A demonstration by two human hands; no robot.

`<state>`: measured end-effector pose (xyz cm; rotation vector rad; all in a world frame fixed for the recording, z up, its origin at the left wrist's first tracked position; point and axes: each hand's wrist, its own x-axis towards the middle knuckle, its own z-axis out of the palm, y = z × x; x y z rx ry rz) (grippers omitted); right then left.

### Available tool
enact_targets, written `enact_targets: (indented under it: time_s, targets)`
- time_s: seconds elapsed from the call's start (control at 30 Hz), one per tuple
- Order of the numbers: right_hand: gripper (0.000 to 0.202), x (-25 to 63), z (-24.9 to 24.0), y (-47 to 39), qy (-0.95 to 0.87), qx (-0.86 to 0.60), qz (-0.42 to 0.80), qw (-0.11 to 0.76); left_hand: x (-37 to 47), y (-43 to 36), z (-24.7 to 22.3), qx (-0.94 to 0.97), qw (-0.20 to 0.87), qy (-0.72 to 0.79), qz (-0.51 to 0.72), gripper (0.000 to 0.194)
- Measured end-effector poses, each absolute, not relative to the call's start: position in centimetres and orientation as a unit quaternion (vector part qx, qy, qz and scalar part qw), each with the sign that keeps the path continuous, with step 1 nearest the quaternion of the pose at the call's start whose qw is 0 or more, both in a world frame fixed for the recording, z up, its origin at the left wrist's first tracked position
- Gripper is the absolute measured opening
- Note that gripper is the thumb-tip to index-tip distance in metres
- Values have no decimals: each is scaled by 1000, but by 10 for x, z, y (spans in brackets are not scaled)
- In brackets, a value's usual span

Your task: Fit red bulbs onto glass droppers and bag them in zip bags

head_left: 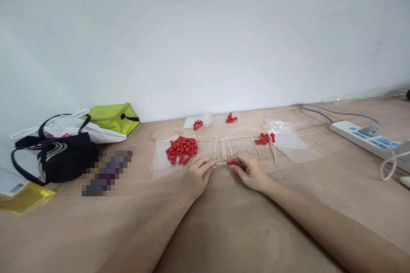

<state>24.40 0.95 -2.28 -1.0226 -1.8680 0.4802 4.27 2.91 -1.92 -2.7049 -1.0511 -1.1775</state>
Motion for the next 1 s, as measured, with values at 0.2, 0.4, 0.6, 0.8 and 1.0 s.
enact_targets:
  time_s: [0.2, 0.4, 0.6, 0.8, 1.0]
  targets:
    - [10, 245, -24, 10, -769, -406, 199, 453, 42, 31, -20, -871, 8, -312, -379, 20]
    - [14, 246, -27, 11, -778, -392, 205, 446, 42, 30, -23, -886, 10, -301, -353, 23]
    - [16, 246, -28, 10, -786, -400, 192, 431, 42, 30, -23, -890, 1, -308, -335, 25]
    - [17, 248, -29, 11, -802, -388, 170, 421, 44, 29, -21, -898, 15, -316, -307, 26]
    - [16, 247, -26, 8, -821, -380, 161, 395, 44, 25, -21, -898, 19, -316, -304, 26]
